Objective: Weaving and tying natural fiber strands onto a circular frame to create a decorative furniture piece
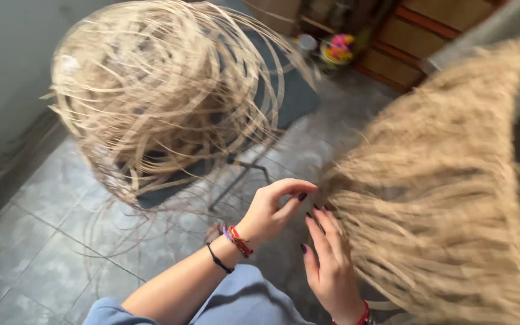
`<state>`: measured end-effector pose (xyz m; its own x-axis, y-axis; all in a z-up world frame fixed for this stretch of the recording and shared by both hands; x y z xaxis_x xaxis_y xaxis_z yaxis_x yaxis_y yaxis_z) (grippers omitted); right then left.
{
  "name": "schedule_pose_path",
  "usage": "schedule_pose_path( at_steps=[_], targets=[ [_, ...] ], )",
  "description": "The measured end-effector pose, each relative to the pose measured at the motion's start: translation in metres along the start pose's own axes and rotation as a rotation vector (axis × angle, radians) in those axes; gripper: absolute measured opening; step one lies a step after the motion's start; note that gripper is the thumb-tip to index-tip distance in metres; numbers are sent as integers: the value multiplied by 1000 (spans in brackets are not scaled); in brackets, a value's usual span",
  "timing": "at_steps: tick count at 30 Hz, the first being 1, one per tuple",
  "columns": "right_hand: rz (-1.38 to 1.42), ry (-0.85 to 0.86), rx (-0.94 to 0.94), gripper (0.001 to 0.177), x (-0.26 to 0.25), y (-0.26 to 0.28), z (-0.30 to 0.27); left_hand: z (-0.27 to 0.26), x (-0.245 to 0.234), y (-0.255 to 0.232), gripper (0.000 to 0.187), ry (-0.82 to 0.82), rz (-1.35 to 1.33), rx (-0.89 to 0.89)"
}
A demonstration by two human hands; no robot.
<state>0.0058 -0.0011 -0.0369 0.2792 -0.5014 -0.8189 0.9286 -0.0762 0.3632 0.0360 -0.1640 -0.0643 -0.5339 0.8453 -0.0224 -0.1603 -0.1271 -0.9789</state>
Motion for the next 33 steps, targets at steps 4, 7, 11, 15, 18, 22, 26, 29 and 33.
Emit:
schedule_pose_path(
  at_steps=[4,7,11,15,18,22,26,29,33],
  targets=[
    [127,15,-83,47,59,1,71,19,-78,21,29,-93,-25,-70],
    [152,39,-126,48,100,0,123,37,-132,32,31,-122,-20,-91],
    [201,100,-126,51,148,-8,178,51,-192,55,29,-201,26,-160],
    [240,147,-130,53,180,-14,221,66,-249,82,24,-406,158,-207],
    [229,173,-158,51,198,-12,244,77,-294,118,29,-523,617,-167],
    [257,222,-149,50,216,-16,260,97,-330,148,26,-556,799,-170],
    [273,261,-123,50,228,-21,269,129,-362,182,27,-515,948,-250],
    [277,273,-112,51,233,-22,272,147,-372,216,28,-440,1097,-358],
    [283,304,-56,50,238,-28,273,148,-357,213,17,-425,1188,-256]
  ],
)
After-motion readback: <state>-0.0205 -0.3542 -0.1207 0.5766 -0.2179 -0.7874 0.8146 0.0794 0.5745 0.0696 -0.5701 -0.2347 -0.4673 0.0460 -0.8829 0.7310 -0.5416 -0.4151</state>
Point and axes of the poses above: each hand's wrist, its own z-axis towards the middle knuckle, its own x-axis out of the palm, y = z × x, the point moved 6 cm from there along z, towards the middle knuckle, and after that the axes turned 6 degrees about -x, right-handed, at the moved point
